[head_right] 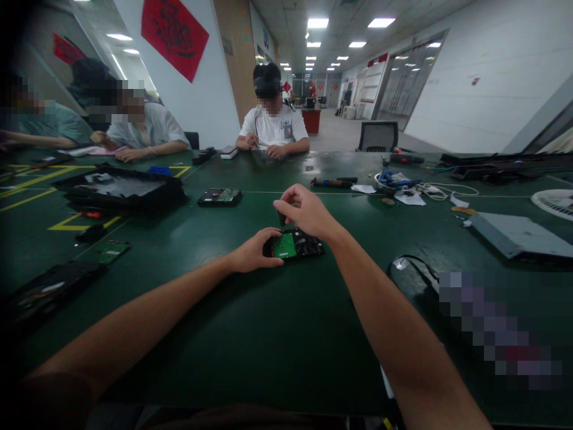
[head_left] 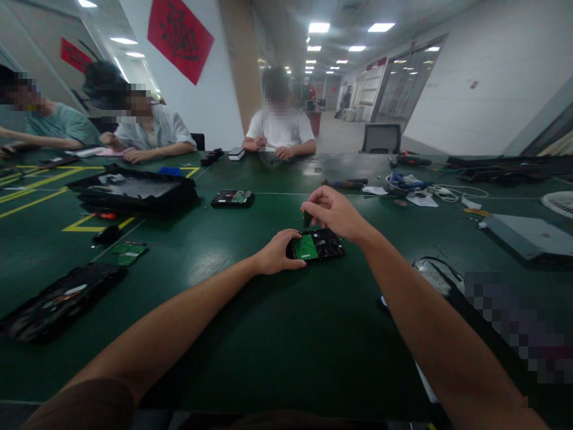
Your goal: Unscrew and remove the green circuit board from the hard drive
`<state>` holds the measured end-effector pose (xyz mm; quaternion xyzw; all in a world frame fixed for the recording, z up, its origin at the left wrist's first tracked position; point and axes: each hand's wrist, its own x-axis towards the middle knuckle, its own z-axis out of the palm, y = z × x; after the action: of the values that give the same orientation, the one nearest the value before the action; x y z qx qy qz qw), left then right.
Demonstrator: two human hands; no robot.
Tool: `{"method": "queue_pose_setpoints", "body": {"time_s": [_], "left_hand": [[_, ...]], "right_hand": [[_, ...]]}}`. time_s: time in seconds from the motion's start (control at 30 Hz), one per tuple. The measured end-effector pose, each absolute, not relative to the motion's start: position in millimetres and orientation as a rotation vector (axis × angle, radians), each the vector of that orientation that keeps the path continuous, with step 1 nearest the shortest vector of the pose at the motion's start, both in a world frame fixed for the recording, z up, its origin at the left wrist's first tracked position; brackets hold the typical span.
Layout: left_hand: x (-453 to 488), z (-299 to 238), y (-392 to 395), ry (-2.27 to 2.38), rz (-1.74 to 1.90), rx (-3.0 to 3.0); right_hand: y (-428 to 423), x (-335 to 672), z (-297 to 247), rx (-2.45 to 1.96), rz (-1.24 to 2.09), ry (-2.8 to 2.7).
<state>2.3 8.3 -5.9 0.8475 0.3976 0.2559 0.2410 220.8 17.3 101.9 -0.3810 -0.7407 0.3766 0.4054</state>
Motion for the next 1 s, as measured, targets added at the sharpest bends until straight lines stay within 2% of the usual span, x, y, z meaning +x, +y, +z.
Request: {"method": "queue_pose_setpoints", "body": {"time_s": [0.73, 1.0], "left_hand": [[5.0, -2.2, 5.5, 1.118, 0.682, 2.308], [4.4, -3.9, 6.8, 1.097, 0.696, 2.318]], "right_hand": [[17.2, 215.2, 95.6, -0.952, 0.279, -1.989], [18.3, 216.2, 94.3, -0.931, 0.272, -1.959]]}}
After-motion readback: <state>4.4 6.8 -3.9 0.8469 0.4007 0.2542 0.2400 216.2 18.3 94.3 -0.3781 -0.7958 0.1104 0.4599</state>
